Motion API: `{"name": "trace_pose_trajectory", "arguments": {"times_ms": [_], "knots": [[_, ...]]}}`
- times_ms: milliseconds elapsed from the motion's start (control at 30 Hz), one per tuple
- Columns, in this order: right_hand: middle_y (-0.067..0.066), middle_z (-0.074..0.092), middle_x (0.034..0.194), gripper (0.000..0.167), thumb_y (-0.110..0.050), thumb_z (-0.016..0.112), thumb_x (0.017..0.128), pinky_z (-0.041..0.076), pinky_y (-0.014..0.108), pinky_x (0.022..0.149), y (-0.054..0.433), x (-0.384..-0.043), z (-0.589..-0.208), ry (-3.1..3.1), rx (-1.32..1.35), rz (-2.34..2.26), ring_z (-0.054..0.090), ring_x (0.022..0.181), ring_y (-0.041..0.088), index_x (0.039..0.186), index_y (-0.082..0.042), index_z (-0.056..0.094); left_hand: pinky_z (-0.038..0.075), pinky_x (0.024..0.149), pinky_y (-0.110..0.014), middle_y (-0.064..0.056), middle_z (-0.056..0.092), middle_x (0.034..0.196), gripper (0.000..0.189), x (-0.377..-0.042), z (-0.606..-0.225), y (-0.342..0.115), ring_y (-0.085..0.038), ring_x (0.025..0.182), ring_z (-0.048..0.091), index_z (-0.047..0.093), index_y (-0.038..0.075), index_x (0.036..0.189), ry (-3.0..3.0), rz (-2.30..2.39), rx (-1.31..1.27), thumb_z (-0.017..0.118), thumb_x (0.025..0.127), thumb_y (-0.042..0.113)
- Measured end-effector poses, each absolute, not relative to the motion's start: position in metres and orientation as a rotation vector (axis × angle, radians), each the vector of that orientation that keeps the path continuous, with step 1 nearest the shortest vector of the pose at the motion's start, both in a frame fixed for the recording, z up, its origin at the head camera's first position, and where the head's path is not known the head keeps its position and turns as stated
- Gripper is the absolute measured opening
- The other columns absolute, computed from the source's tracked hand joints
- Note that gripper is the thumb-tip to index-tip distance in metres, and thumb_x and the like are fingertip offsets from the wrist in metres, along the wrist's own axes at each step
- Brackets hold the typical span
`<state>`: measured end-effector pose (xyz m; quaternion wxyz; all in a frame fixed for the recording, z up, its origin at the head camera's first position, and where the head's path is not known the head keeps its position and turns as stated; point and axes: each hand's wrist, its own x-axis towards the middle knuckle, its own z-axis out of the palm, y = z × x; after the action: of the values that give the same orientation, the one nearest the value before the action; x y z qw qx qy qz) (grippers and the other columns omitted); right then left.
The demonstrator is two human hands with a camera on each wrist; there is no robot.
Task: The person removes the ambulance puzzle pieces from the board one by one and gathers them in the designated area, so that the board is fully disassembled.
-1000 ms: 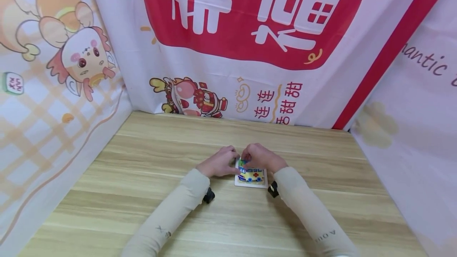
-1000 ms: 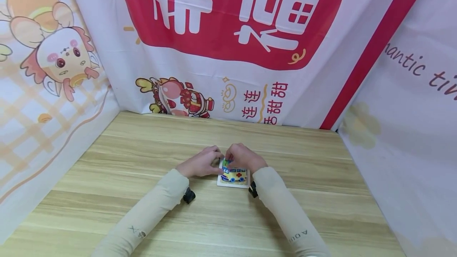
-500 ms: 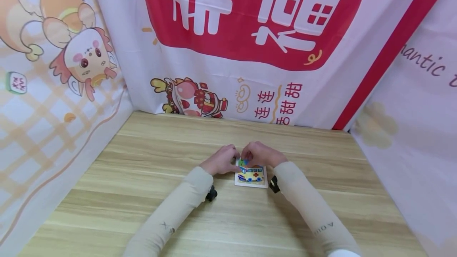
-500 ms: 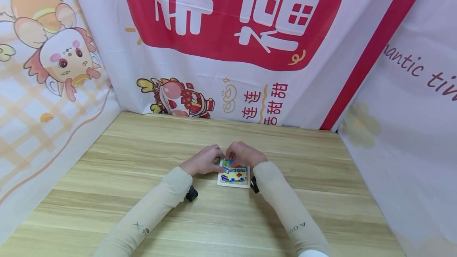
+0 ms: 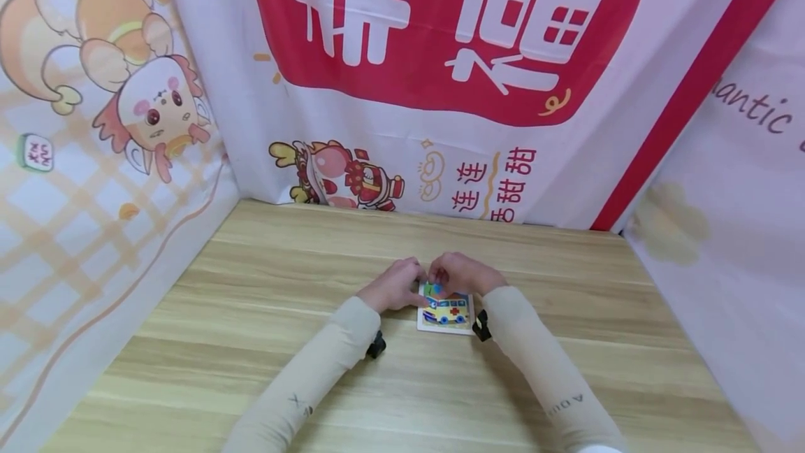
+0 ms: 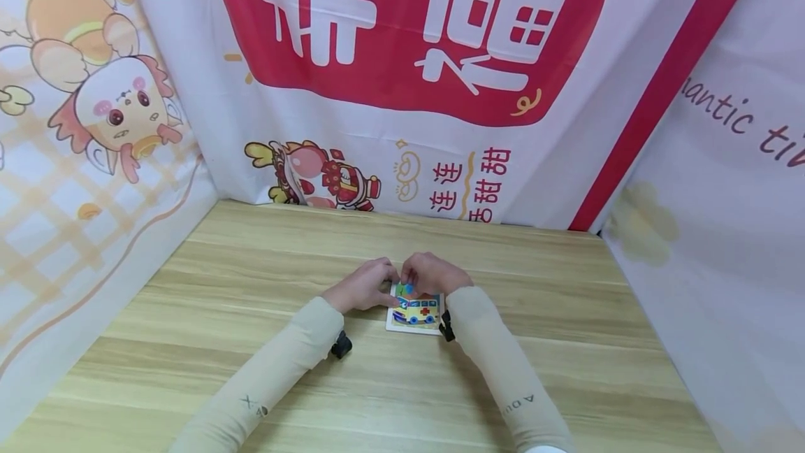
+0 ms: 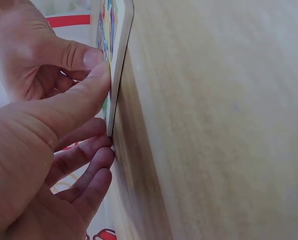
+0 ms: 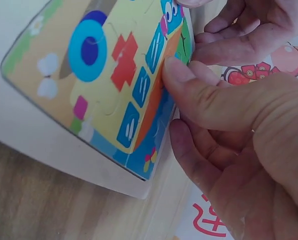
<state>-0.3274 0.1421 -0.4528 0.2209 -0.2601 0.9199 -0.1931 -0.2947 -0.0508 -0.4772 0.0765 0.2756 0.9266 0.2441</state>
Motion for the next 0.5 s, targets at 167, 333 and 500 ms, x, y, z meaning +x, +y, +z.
{"name": "trace_pose_trajectory", "arguments": {"times_ms": [167, 333, 500], "knots": [[-0.002, 0.070, 0.102, 0.021, -0.007, 0.085, 0.089, 0.055, 0.037, 0.099, 0.141, -0.327, -0.452, 2.546, -0.692, -0.528, 0.061, 0.096, 0.015, 0.102, -0.016, 0.071, 0.053, 0.097, -0.038, -0.009, 0.068, 0.113, 0.036, -0.294, -0.478, -0.052, -0.020, 0.101, 0.060, 0.077, 0.004, 0.113, 2.774, 0.735, 0.840, 0.089, 0.086, 0.026], [-0.001, 0.070, 0.105, 0.025, -0.005, 0.084, 0.088, 0.056, 0.037, 0.098, 0.144, -0.326, -0.454, 2.554, -0.716, -0.584, 0.062, 0.097, 0.015, 0.107, -0.015, 0.071, 0.052, 0.098, -0.040, -0.011, 0.068, 0.113, 0.035, -0.293, -0.477, -0.053, -0.022, 0.103, 0.061, 0.077, 0.004, 0.110, 2.781, 0.759, 0.836, 0.090, 0.085, 0.024], [0.000, 0.076, 0.108, 0.028, -0.005, 0.080, 0.092, 0.059, 0.037, 0.097, 0.153, -0.318, -0.457, 2.604, -0.807, -0.634, 0.068, 0.099, 0.012, 0.118, -0.011, 0.076, 0.053, 0.101, -0.042, -0.013, 0.068, 0.116, 0.036, -0.292, -0.477, -0.054, -0.025, 0.107, 0.062, 0.076, 0.002, 0.112, 2.780, 0.763, 0.834, 0.089, 0.087, 0.024]]}}
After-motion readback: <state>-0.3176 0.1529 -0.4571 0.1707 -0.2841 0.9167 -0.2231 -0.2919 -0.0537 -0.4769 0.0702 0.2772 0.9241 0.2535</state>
